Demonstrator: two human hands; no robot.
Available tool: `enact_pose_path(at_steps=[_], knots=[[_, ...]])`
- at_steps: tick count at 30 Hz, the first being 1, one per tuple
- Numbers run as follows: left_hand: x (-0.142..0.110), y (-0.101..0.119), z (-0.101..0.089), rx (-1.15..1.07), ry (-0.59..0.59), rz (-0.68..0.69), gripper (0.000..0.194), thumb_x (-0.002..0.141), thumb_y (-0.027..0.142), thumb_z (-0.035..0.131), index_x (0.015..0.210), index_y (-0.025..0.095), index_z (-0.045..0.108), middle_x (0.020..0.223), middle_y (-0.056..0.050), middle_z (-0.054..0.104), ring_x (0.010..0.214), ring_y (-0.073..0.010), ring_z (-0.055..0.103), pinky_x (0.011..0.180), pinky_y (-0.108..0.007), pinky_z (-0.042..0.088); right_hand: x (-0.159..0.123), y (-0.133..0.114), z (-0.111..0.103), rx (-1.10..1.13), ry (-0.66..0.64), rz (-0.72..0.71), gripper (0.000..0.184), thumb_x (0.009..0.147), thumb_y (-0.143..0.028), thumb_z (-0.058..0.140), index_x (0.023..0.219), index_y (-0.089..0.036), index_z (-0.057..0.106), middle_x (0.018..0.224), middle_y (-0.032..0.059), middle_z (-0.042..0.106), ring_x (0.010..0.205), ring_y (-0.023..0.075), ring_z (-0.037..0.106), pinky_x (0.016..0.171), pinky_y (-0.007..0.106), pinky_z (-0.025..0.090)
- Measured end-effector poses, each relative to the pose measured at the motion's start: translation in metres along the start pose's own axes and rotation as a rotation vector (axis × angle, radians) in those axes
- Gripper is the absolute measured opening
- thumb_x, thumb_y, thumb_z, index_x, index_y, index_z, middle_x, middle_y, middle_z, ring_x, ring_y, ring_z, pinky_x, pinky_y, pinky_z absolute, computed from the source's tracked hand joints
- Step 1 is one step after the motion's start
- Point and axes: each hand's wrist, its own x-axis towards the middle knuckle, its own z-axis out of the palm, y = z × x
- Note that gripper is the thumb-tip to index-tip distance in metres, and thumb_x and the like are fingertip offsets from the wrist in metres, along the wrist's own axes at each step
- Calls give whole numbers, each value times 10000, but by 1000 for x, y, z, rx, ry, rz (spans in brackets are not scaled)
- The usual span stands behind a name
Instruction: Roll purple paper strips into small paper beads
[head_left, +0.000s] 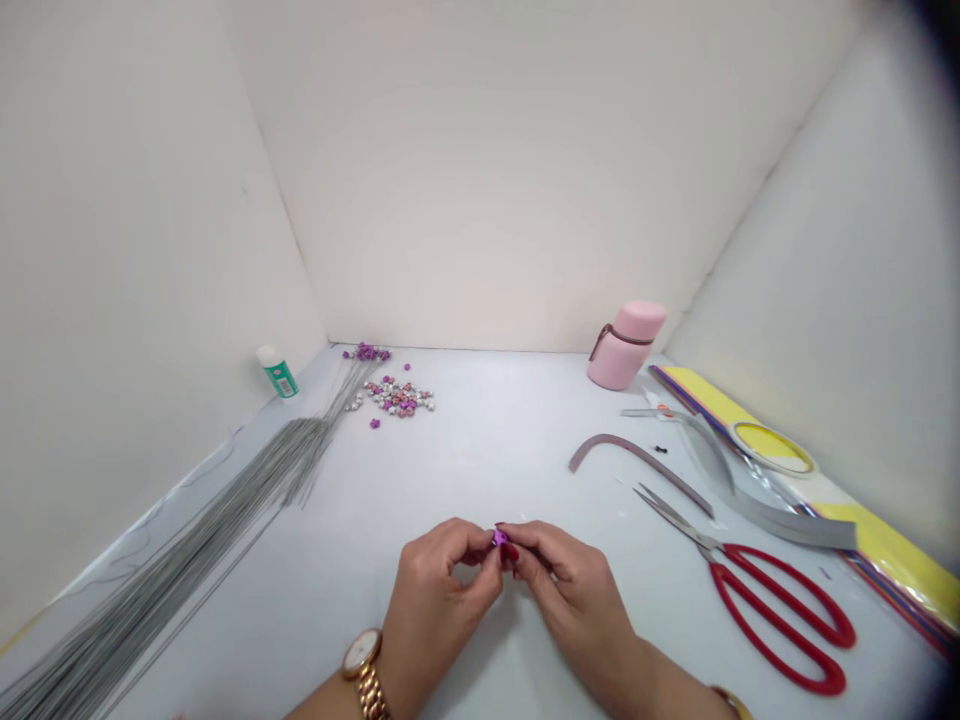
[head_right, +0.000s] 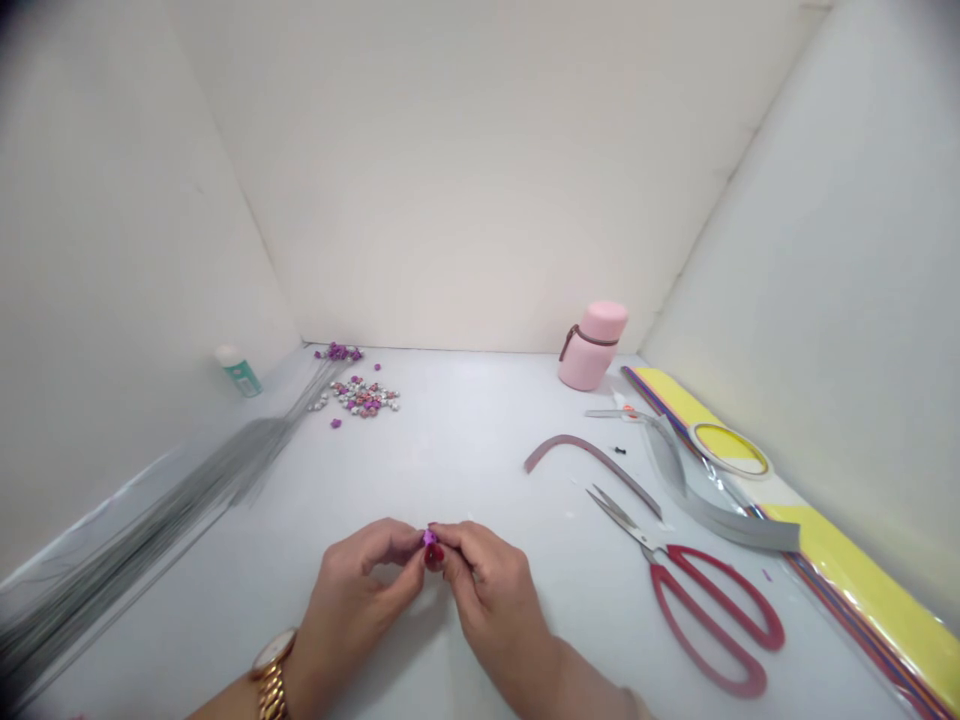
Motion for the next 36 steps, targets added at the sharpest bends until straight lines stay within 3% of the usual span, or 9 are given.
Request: enact_pose_path(at_steps=[8, 12, 17, 23, 36], knots=[[-2, -7, 5, 165, 65, 113, 114, 738, 133, 517, 641, 153, 574, 599, -17, 612, 553, -123, 566, 552, -231, 451, -5, 3, 10, -121, 62, -64, 230, 833, -93, 406, 970, -176, 572, 800, 57, 621, 715, 158, 585, 633, 270, 471], [-1, -4, 3, 104, 38, 5, 107, 742, 159, 525, 652, 156, 583, 614, -19, 621, 569, -130, 576, 566, -238, 462, -3, 3, 10, -96, 53, -28, 223, 843, -116, 408, 965, -191, 579, 811, 51, 623, 737, 163, 587, 655, 277, 473], [5, -1, -1, -239, -79, -213, 113, 788, 216, 515, 741, 153, 596, 702, -27, 669, 644, -129, 626, 602, -214, 501, -2, 2, 5, 83, 21, 86, 267, 864, -170, 413, 1101, -195, 535, 892, 55, 626, 748, 146, 601, 675, 262, 491], [5, -6, -2, -310, -134, -212, 145, 806, 234, 510, 821, 158, 633, 778, -41, 677, 717, -142, 628, 662, -226, 502, 6, 1, 1, 124, -18, 109, 223, 852, -200, 450, 992, -193, 624, 743, 35, 613, 688, 153, 583, 636, 267, 475], [2, -4, -1, -180, -78, -162, 175, 808, 183, 504, 898, 195, 653, 813, -31, 688, 734, -143, 628, 652, -228, 511, 5, 2, 0, 169, 56, 194, 173, 823, -226, 501, 928, -198, 635, 774, 39, 647, 727, 170, 612, 661, 275, 504]])
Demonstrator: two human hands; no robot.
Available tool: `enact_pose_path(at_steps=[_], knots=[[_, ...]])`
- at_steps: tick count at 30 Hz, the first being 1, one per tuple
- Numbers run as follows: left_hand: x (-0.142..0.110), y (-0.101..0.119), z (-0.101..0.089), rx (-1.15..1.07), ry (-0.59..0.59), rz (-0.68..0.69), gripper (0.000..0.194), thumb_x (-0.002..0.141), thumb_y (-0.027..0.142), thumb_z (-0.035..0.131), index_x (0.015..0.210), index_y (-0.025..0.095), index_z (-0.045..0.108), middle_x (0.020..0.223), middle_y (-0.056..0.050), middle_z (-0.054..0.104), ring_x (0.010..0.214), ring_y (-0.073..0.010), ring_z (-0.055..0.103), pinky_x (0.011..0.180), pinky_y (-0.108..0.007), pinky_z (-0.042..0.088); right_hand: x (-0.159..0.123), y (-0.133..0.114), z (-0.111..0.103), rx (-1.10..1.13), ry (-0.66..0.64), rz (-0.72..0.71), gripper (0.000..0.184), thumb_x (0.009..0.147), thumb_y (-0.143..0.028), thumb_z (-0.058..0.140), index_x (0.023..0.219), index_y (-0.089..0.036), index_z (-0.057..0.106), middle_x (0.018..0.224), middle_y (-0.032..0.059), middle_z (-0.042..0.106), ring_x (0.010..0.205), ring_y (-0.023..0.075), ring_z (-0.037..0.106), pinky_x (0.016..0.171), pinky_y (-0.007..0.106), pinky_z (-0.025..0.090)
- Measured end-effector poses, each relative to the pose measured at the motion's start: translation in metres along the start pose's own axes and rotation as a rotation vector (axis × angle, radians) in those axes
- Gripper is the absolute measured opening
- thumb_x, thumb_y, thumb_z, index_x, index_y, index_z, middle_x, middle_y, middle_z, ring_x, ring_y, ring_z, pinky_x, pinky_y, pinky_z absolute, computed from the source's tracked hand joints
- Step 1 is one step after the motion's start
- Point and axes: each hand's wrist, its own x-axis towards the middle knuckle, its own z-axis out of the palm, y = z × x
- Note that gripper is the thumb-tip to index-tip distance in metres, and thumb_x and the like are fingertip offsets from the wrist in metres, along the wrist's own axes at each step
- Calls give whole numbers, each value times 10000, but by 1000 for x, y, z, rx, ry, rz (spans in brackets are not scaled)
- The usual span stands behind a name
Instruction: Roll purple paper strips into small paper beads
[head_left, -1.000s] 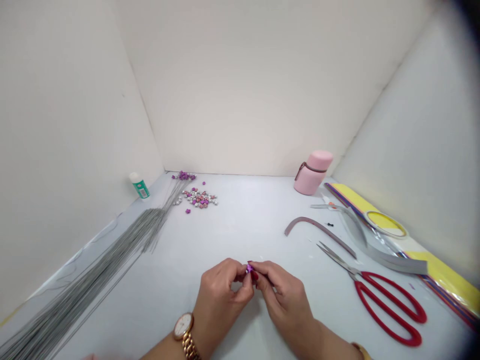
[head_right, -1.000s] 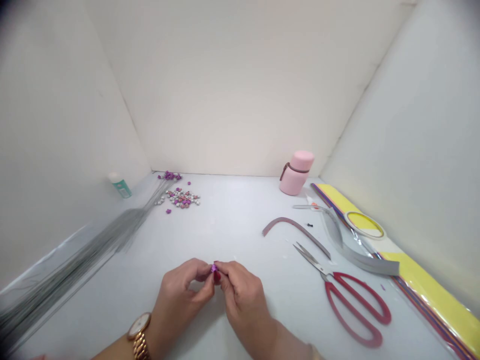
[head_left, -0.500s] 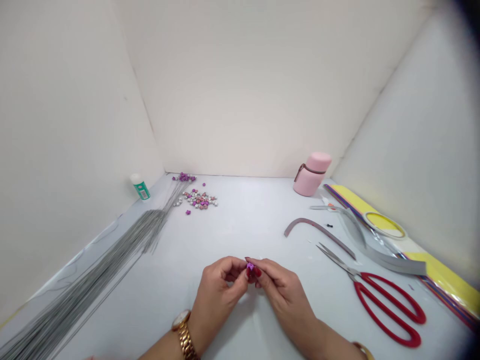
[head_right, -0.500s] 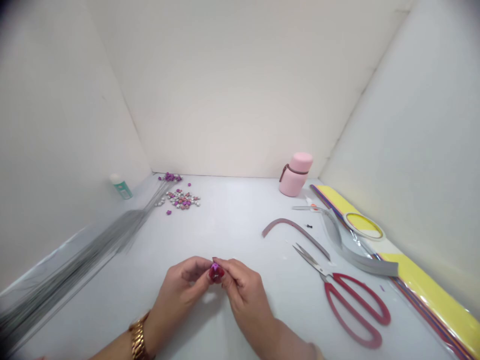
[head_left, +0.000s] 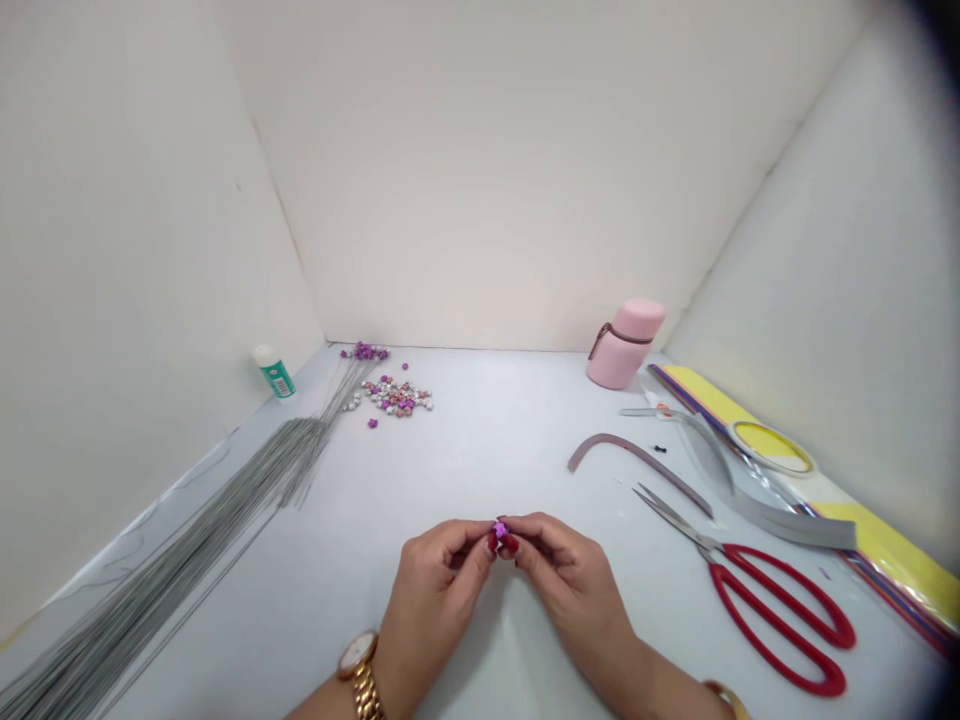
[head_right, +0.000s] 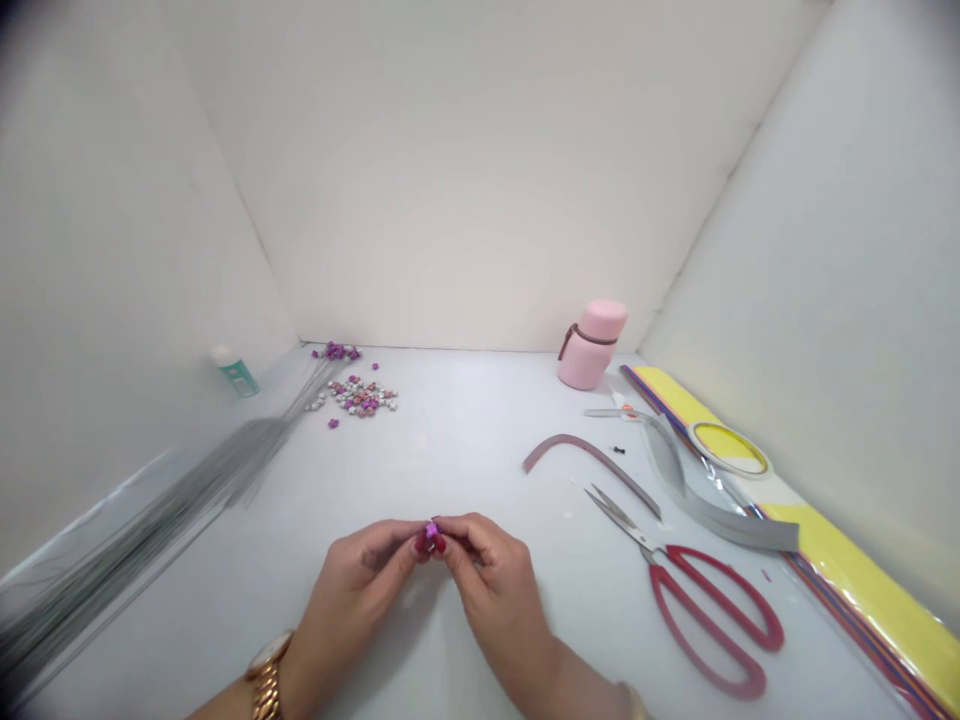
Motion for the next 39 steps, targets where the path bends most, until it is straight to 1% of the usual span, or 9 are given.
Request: enact_pose_path(at_steps=[3, 7, 10, 12, 17, 24, 30, 34, 39], knots=[[-2, -1, 0, 38, 2, 52, 161, 796, 161, 512, 886, 185, 643, 806, -35, 679, 727, -138, 625, 629, -211, 513, -1, 0, 0, -17, -13, -13, 177, 825, -216, 495, 931, -198, 636, 767, 35, 640, 727, 168, 612, 664, 274, 503], [-3, -3, -2, 156, 26, 177, 150, 794, 138, 502, 858, 185, 629, 765, -25, 670, 689, -131, 615, 621, -214, 499, -1, -2, -1, -43, -46, -44, 186, 828, -203, 485, 942, -202, 632, 755, 32, 642, 706, 162, 610, 651, 271, 503], [-2, -4, -4, 226, 16, 256, 145, 807, 145, 491, 865, 183, 618, 761, -27, 665, 685, -133, 611, 630, -224, 484, -1, -3, 0, -60, -57, -67, 188, 828, -205, 482, 942, -206, 632, 761, 33, 647, 701, 160, 611, 646, 268, 508], [-1, -3, -5, 246, 3, 278, 151, 818, 149, 477, 876, 182, 613, 759, -31, 662, 684, -135, 608, 634, -230, 478, -1, -3, 0, -73, -56, -77, 186, 827, -206, 483, 935, -206, 633, 758, 34, 650, 696, 159, 613, 642, 264, 510], [0, -2, -5, 241, -35, 287, 167, 820, 148, 469, 901, 187, 610, 781, -37, 662, 708, -139, 609, 660, -239, 479, -1, -2, -1, -76, -31, -66, 191, 834, -215, 470, 935, -205, 632, 738, 32, 651, 678, 156, 613, 629, 261, 510], [1, -1, -4, 246, 12, 292, 140, 792, 136, 496, 824, 182, 624, 723, -27, 667, 653, -132, 613, 613, -225, 483, -1, -2, -2, -84, -63, -89, 203, 829, -192, 465, 941, -209, 634, 739, 29, 649, 674, 154, 612, 621, 260, 509], [0, 2, -3, 213, 36, 215, 117, 756, 118, 519, 738, 170, 623, 675, -16, 659, 615, -123, 603, 593, -213, 481, -1, -4, -4, -142, -82, -141, 211, 825, -153, 461, 939, -209, 630, 742, 26, 644, 690, 153, 610, 633, 257, 497], [-3, 3, 1, 247, 60, 179, 120, 745, 118, 519, 680, 166, 608, 626, -6, 641, 572, -117, 586, 562, -210, 465, -2, -3, -2, -226, -63, -203, 223, 833, -144, 436, 951, -207, 615, 751, 35, 641, 687, 155, 606, 626, 258, 499], [-4, 1, 5, 357, 147, 189, 137, 729, 121, 515, 620, 164, 585, 562, 1, 600, 517, -118, 545, 527, -223, 438, -7, 2, 5, -417, -20, -360, 270, 852, -129, 363, 987, -192, 589, 776, 72, 626, 730, 187, 590, 661, 313, 496]])
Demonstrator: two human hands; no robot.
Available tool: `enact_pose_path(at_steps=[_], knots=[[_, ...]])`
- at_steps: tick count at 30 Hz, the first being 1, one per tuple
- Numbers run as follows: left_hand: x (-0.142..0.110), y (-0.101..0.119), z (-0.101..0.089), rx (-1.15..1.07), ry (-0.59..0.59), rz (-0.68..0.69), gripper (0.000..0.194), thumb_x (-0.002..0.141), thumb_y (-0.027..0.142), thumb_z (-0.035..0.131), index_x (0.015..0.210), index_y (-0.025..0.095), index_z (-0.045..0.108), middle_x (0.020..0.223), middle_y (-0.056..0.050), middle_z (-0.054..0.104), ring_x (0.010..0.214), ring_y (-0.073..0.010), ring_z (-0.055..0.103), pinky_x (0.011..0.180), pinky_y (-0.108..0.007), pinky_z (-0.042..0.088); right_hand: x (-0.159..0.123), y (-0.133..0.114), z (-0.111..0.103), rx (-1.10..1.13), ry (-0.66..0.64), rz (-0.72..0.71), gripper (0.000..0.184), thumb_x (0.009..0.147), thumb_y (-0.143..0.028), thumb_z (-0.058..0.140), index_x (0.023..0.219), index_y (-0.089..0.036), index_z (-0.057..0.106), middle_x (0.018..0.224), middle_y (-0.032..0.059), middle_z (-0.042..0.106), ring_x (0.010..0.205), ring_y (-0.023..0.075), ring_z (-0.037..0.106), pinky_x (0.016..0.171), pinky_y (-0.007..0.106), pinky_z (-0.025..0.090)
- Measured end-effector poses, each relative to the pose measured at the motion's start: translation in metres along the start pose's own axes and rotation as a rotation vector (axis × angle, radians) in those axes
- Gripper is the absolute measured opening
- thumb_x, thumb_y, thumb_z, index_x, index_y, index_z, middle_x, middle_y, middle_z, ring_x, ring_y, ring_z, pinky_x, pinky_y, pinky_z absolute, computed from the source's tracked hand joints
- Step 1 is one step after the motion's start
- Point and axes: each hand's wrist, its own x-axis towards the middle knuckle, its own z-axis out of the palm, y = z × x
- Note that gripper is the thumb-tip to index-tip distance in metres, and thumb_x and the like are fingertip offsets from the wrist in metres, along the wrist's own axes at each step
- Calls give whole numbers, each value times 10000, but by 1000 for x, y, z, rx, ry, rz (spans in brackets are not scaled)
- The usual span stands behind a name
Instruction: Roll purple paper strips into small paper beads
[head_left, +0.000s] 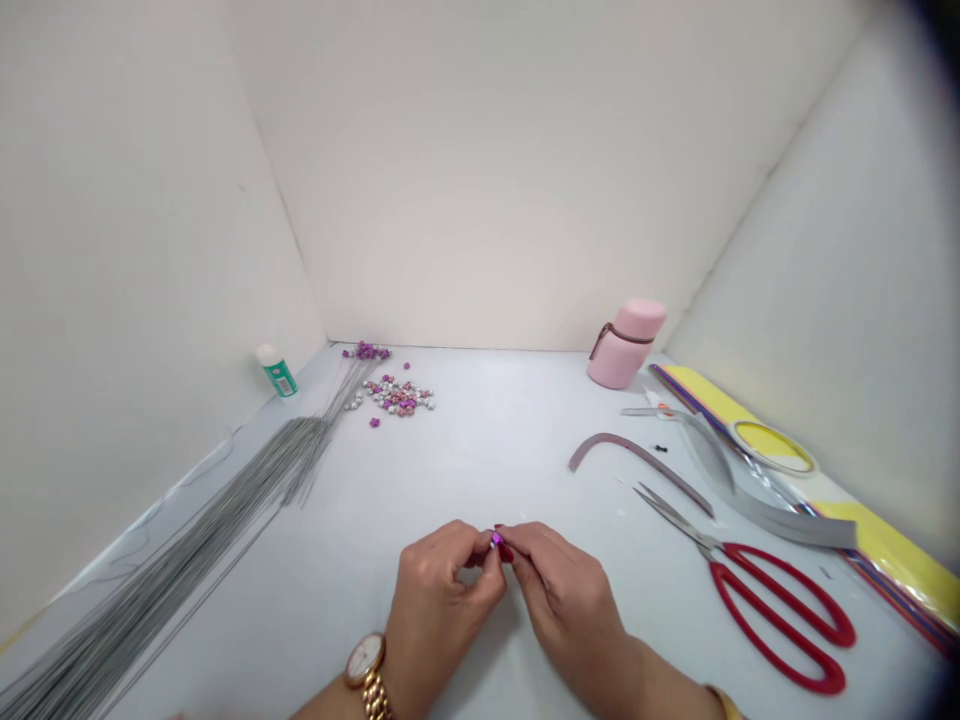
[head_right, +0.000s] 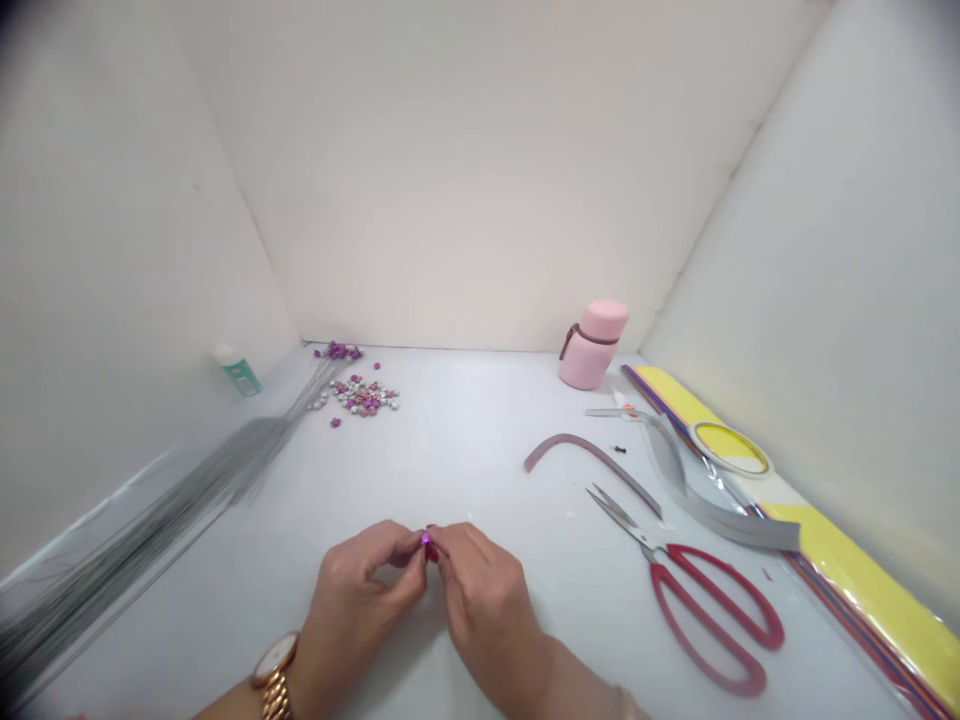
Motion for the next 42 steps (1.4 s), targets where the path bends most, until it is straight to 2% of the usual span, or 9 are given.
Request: enact_pose_path(at_steps=[3, 8, 12, 20, 24, 31, 42], knots=[[1, 0, -1, -51, -16, -40, 118, 730, 128, 522, 647, 162, 598, 594, -6, 610, 547, -124, 561, 546, -224, 456, 0, -1, 1, 39, -10, 24, 260, 854, -132, 373, 989, -195, 587, 795, 74, 624, 742, 189, 588, 671, 319, 494], [4, 1, -6, -292, -103, -90, 115, 760, 125, 518, 751, 172, 622, 700, -10, 658, 651, -121, 611, 615, -206, 496, 3, -2, -4, 308, -10, 232, 240, 863, -189, 415, 1052, -201, 563, 834, 54, 632, 755, 164, 605, 677, 281, 508], [3, 0, -6, -336, -141, -67, 139, 781, 129, 510, 822, 184, 630, 758, -13, 668, 702, -122, 619, 652, -211, 507, 5, 1, -6, 356, -45, 200, 233, 861, -184, 417, 996, -197, 606, 789, 49, 620, 734, 163, 596, 662, 283, 496], [2, -3, -3, -289, -97, -120, 153, 800, 144, 501, 871, 192, 627, 794, -22, 670, 720, -133, 622, 630, -213, 515, 4, 2, -6, 323, 6, 254, 184, 843, -163, 448, 932, -196, 605, 770, 35, 610, 711, 154, 588, 647, 268, 479], [1, -2, -5, -290, -120, -48, 163, 794, 125, 506, 893, 194, 616, 807, -16, 662, 735, -122, 615, 660, -210, 505, 4, 2, -5, 316, 18, 246, 181, 846, -162, 443, 927, -197, 600, 768, 32, 613, 707, 152, 587, 644, 266, 477], [2, -6, -5, -202, -89, 24, 145, 789, 123, 505, 879, 184, 601, 781, -16, 657, 709, -121, 610, 654, -222, 494, 3, 3, -7, 275, -51, 170, 219, 839, -132, 442, 994, -200, 581, 805, 40, 618, 736, 154, 592, 667, 271, 484], [0, -8, -3, 8, -26, 184, 80, 767, 131, 514, 733, 174, 573, 651, -1, 635, 582, -115, 589, 541, -210, 448, 0, 3, -3, 117, -45, 55, 218, 841, -96, 406, 966, -170, 569, 772, 52, 622, 701, 149, 591, 632, 258, 486]])
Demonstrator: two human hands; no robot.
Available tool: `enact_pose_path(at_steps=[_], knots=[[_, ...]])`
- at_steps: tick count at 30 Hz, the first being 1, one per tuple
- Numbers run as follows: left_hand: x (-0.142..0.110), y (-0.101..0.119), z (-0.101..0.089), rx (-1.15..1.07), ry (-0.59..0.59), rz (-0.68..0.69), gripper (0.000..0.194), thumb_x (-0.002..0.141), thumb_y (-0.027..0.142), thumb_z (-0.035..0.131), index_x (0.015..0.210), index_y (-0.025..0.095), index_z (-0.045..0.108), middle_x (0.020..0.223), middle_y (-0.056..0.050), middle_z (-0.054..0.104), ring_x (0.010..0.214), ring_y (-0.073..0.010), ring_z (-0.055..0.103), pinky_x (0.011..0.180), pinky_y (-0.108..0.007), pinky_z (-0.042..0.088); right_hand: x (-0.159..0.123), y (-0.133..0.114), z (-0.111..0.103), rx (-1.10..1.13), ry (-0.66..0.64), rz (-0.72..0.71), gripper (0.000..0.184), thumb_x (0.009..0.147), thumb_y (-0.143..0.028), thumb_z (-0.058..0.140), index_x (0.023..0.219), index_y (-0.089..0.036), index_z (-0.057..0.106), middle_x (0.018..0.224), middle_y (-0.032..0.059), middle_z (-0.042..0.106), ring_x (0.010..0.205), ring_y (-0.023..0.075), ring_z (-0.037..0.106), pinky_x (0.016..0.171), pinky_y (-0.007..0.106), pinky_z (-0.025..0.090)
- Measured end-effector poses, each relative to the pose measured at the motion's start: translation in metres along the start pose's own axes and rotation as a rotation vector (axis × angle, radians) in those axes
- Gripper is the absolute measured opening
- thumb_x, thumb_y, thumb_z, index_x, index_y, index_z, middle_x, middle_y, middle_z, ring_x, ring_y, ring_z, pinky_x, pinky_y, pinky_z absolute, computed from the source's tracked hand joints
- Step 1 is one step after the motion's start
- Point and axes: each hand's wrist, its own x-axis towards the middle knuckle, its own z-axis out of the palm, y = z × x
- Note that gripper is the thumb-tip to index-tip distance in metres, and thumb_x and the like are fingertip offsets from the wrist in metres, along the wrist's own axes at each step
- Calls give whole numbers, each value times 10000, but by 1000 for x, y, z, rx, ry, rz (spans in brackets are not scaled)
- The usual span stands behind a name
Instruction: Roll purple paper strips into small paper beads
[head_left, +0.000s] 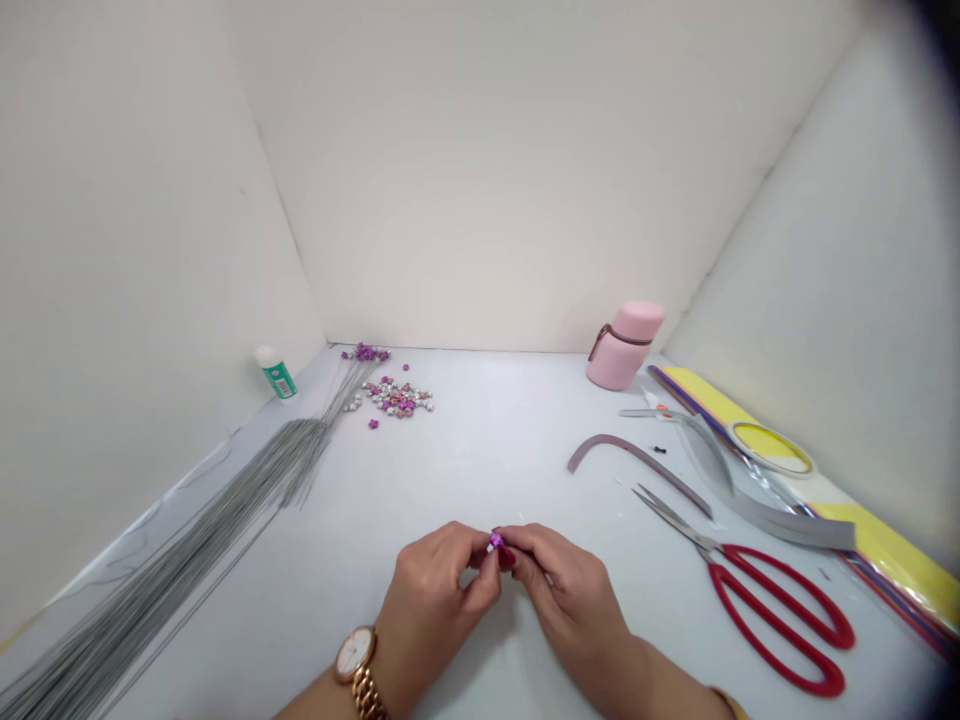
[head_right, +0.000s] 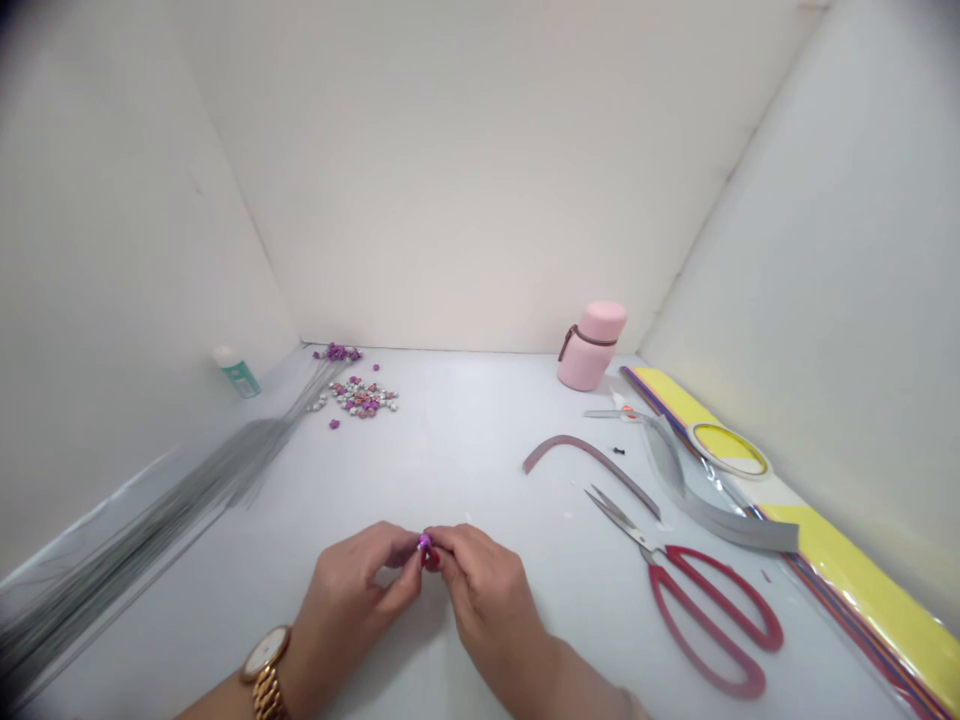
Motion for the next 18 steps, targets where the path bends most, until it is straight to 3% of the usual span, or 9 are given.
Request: enact_pose_path(at_steps=[5, 11, 18], knots=[[0, 1, 2, 60, 35, -7, 100, 747, 133, 518, 662, 168, 559, 580, 5, 597, 528, -120, 562, 510, -222, 433, -2, 0, 5, -91, 34, -61, 233, 840, -82, 388, 988, -162, 550, 801, 74, 614, 728, 174, 579, 651, 296, 480], [3, 3, -4, -182, -26, -131, 89, 774, 122, 512, 791, 169, 586, 711, -9, 642, 659, -115, 599, 624, -212, 477, -1, -1, 2, 132, 23, 105, 254, 863, -132, 389, 1066, -199, 526, 883, 55, 614, 784, 153, 591, 694, 270, 493], [3, 0, -4, -245, -81, -147, 107, 798, 141, 506, 855, 184, 586, 779, -14, 640, 725, -124, 597, 670, -230, 478, 3, 1, -2, 208, 5, 137, 223, 840, -137, 442, 1000, -206, 581, 812, 37, 626, 736, 149, 602, 669, 264, 495]])
